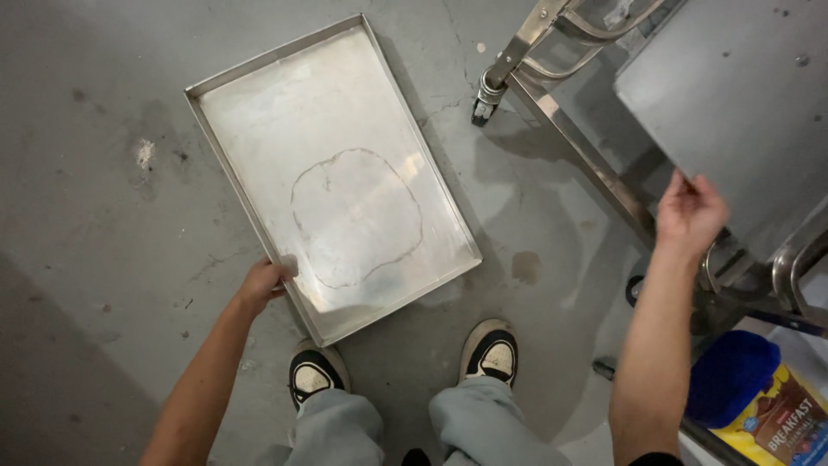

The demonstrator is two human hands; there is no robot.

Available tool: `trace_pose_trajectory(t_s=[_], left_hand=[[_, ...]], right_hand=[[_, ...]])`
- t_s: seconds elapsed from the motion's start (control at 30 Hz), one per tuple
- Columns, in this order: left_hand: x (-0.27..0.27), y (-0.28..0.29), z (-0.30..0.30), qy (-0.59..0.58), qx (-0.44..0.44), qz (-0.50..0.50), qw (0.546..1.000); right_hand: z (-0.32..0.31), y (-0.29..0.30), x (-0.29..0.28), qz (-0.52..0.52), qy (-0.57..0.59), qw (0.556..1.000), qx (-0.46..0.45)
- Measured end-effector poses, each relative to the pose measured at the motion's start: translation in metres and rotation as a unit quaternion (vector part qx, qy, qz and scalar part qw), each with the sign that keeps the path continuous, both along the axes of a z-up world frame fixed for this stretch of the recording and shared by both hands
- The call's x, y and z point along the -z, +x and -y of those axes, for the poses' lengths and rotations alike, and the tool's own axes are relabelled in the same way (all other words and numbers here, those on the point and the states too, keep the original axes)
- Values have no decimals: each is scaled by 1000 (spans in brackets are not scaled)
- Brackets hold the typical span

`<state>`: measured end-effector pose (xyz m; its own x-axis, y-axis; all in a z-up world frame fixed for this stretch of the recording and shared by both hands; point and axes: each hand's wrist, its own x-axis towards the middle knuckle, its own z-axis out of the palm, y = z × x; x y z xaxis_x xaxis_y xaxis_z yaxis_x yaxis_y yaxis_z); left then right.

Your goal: Organizing and storing various baking trays and cake tins on racks and worktables.

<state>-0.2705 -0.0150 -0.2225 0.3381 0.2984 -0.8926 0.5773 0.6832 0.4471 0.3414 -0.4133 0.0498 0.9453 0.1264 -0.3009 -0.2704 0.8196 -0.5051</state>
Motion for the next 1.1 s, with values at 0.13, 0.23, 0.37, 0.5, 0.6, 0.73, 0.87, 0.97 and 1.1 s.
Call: trace_pose_trajectory(t_s=[0.13,0.23,0.37,0.5,0.6,0.73,0.87,0.97,1.1], left_hand=[[-9,9,4,-15,22,-34,999],[6,7,6,-22,42,-26,999],[46,0,7,0,20,-22,1000],[-5,16,4,245,173,-104,948],[-33,29,-3,345,174,-140,912],[-27,26,-10,349,139,-119,919],[-40,30,-13,268,119,-118,949],[-23,33,-15,248,94,-100,959],[-19,39,-18,248,85,-113,958]], right_hand=[[5,-42,10,19,10,998,-52],[5,-75,14,-4,27,999,-45],[15,-110,22,20,-37,994,-97],[28,-162,29,-14,-87,993,-74],[59,-208,42,19,-152,983,-99],[112,-267,52,-12,-111,982,-151],[172,-335,66,-99,-237,965,-55],[169,-364,44,-138,-298,938,-113],[227,-364,51,-317,-371,833,-260]])
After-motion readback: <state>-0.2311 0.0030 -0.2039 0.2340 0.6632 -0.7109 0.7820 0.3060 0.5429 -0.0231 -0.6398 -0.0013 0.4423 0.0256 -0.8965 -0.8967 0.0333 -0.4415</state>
